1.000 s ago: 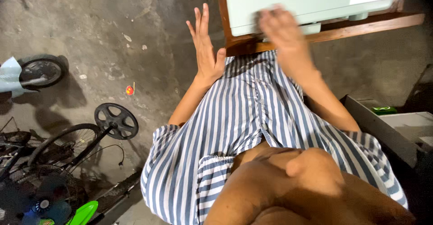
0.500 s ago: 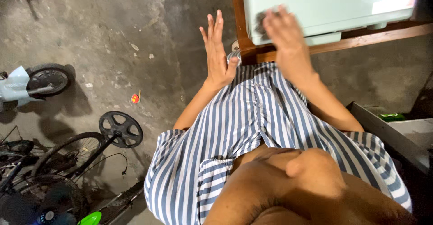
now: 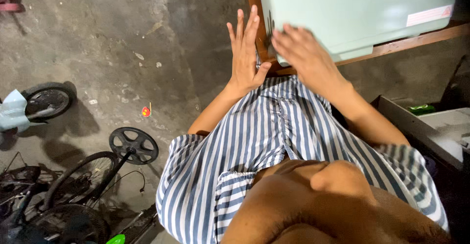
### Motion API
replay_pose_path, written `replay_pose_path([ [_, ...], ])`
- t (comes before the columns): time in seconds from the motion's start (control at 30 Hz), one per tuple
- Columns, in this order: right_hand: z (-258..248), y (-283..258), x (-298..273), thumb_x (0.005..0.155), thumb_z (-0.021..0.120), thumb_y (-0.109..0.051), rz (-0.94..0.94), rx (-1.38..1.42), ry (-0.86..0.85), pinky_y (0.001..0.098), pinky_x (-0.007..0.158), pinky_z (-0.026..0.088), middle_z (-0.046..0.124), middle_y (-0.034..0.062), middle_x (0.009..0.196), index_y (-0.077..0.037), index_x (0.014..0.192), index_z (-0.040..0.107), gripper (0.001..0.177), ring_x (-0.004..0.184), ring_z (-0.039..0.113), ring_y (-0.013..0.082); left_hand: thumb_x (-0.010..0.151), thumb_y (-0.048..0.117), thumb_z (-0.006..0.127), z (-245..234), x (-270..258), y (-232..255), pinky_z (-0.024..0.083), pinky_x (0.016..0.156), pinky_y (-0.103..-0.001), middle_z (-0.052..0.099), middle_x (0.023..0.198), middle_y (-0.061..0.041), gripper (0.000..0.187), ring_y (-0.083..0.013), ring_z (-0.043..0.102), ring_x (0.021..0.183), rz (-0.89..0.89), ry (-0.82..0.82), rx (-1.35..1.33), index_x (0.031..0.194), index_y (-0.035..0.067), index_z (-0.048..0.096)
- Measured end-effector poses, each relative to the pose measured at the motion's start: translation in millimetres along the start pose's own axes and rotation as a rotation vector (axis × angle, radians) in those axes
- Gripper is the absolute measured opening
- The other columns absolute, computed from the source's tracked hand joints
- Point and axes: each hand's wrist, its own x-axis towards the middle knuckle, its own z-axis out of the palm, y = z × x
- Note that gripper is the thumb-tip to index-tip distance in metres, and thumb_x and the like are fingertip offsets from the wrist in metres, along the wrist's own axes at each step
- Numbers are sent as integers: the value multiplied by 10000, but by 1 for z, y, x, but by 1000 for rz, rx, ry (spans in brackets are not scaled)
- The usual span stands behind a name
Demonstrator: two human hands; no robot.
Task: The person wipes the inside of a white plastic basket with a dark cloth, then places a green basket on top. They move a small white appliance onto a wooden table and wipe its top and sides with the same cloth.
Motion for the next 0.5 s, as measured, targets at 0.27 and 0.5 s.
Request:
replay_pose_path([
  [0.27,-10,10,12,871,478,223,89,-45,20,514,1296,305,521,137,1606,18,1493,575,662,1552,372,317,1065,711,273,-3,17,-13,-68,1290,-575,122,1750,-60,840,-306,16,1657,8,-25,-59,1716,205,114],
  [0.5,7,20,48,931,541,162,-7,-35,119,513,1305,295,502,124,1606,15,1481,576,571,1555,374,325,1048,749,253,-8,7,-9,-63,1282,-582,95,1748,-91,879,-321,-6,1652,52,-17,18,1718,206,84],
])
